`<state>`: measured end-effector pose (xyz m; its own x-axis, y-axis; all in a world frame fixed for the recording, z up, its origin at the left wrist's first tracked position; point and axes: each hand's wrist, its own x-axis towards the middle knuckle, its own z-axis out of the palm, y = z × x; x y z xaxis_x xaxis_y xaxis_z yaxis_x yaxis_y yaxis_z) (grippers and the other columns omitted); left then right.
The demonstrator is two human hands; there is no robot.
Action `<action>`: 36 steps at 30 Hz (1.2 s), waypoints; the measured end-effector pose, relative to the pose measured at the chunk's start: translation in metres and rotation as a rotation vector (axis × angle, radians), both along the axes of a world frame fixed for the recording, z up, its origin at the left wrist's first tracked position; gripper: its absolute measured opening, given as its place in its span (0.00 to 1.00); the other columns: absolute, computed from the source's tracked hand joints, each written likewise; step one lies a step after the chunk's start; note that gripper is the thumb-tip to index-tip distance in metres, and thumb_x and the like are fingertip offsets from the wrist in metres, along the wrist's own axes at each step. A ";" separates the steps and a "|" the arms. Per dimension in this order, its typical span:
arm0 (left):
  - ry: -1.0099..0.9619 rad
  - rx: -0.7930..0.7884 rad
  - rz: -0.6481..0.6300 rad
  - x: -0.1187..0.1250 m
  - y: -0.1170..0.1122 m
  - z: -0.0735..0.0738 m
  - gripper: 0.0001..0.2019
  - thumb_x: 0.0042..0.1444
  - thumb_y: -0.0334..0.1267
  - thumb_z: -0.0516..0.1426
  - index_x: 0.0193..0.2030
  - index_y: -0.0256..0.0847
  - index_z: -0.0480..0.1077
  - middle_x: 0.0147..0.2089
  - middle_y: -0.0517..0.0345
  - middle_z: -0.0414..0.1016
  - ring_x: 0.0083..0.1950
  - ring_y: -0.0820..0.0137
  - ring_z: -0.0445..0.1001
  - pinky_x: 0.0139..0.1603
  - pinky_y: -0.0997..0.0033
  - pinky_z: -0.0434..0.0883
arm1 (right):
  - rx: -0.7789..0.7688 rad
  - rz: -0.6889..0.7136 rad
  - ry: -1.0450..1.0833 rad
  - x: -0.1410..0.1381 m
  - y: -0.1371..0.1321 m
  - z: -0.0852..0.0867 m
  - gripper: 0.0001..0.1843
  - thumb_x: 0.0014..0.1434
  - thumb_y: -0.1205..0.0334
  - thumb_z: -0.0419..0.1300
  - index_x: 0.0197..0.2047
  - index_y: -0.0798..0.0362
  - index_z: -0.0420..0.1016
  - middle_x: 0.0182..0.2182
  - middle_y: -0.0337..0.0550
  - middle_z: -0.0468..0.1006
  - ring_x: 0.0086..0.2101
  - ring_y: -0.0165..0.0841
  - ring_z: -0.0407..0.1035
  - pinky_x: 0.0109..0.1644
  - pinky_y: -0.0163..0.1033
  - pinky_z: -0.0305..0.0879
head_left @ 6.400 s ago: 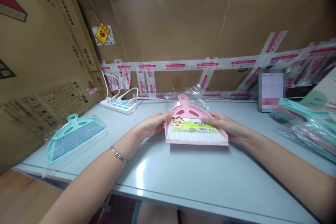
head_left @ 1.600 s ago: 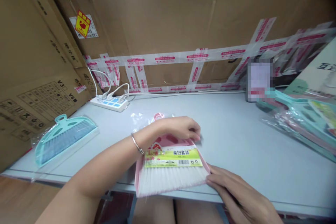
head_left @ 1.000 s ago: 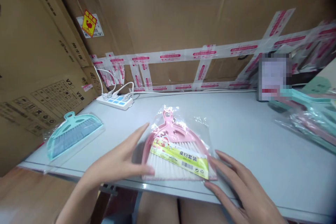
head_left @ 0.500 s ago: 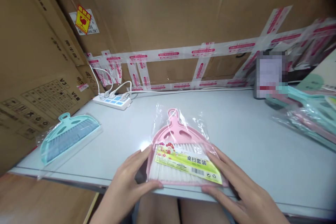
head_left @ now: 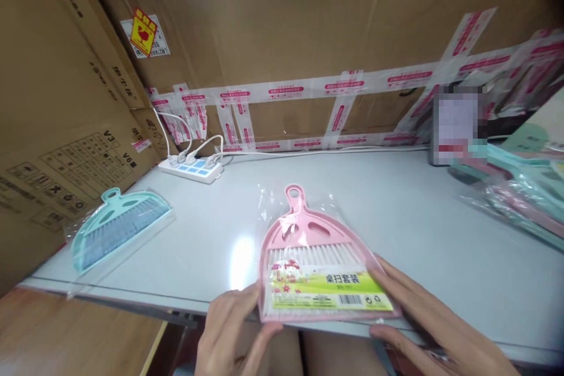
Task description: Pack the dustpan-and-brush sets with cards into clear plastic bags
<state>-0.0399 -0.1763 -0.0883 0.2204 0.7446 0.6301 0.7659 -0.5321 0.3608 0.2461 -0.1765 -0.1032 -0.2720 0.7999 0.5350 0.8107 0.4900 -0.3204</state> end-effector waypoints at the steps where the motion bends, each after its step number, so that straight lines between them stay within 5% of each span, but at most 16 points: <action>1: -0.014 0.025 0.022 0.003 -0.002 -0.003 0.18 0.55 0.33 0.59 0.53 0.45 0.66 0.43 0.52 0.77 0.44 0.65 0.76 0.41 0.67 0.76 | -0.003 0.010 -0.003 0.000 0.003 0.005 0.30 0.59 0.56 0.56 0.64 0.50 0.58 0.59 0.49 0.64 0.51 0.42 0.68 0.46 0.39 0.74; 8: 0.041 0.014 0.169 0.017 -0.009 -0.007 0.12 0.58 0.35 0.55 0.50 0.44 0.65 0.53 0.47 0.74 0.52 0.60 0.74 0.48 0.56 0.75 | -0.119 -0.032 0.030 -0.006 0.006 0.014 0.25 0.60 0.58 0.55 0.59 0.50 0.56 0.50 0.48 0.75 0.41 0.34 0.76 0.34 0.28 0.75; 11: -0.023 -0.012 0.196 0.017 -0.010 -0.004 0.15 0.57 0.38 0.57 0.51 0.46 0.65 0.47 0.51 0.77 0.45 0.63 0.76 0.45 0.60 0.76 | -0.097 -0.103 0.075 -0.007 0.002 0.007 0.23 0.60 0.57 0.55 0.57 0.50 0.58 0.46 0.47 0.77 0.38 0.34 0.76 0.29 0.27 0.74; 20: -0.370 -0.065 0.306 0.027 -0.010 0.008 0.10 0.55 0.39 0.58 0.44 0.46 0.70 0.39 0.58 0.78 0.36 0.70 0.77 0.37 0.73 0.77 | -0.115 -0.121 0.213 -0.014 0.002 0.015 0.19 0.60 0.55 0.56 0.52 0.51 0.60 0.33 0.40 0.76 0.33 0.29 0.75 0.35 0.27 0.72; 26: -0.625 -0.186 0.401 0.044 -0.008 0.012 0.10 0.53 0.41 0.59 0.41 0.42 0.68 0.31 0.61 0.79 0.30 0.72 0.78 0.33 0.79 0.74 | 0.086 -0.030 -0.014 -0.018 0.001 0.012 0.42 0.51 0.38 0.60 0.61 0.56 0.58 0.43 0.54 0.71 0.41 0.40 0.72 0.39 0.38 0.73; 28: -0.589 -0.225 0.347 0.041 -0.007 0.012 0.06 0.56 0.41 0.57 0.39 0.43 0.69 0.27 0.63 0.77 0.27 0.75 0.76 0.32 0.80 0.73 | 0.218 -0.058 -0.102 -0.019 0.001 0.009 0.33 0.55 0.47 0.61 0.59 0.55 0.62 0.46 0.58 0.69 0.45 0.43 0.69 0.43 0.44 0.71; 31: -0.397 -0.233 0.158 0.026 -0.004 0.015 0.03 0.58 0.37 0.55 0.37 0.44 0.70 0.26 0.63 0.75 0.28 0.74 0.75 0.32 0.78 0.73 | 0.344 0.089 -0.188 -0.021 0.000 0.008 0.18 0.57 0.65 0.60 0.52 0.51 0.71 0.48 0.53 0.72 0.49 0.42 0.67 0.52 0.48 0.64; 36: -0.016 -0.039 -0.232 0.001 -0.001 0.020 0.12 0.54 0.33 0.59 0.46 0.41 0.68 0.28 0.60 0.72 0.29 0.74 0.72 0.31 0.77 0.72 | 0.453 0.241 -0.052 -0.025 0.002 0.018 0.11 0.56 0.76 0.56 0.40 0.57 0.74 0.39 0.51 0.79 0.46 0.36 0.71 0.54 0.44 0.64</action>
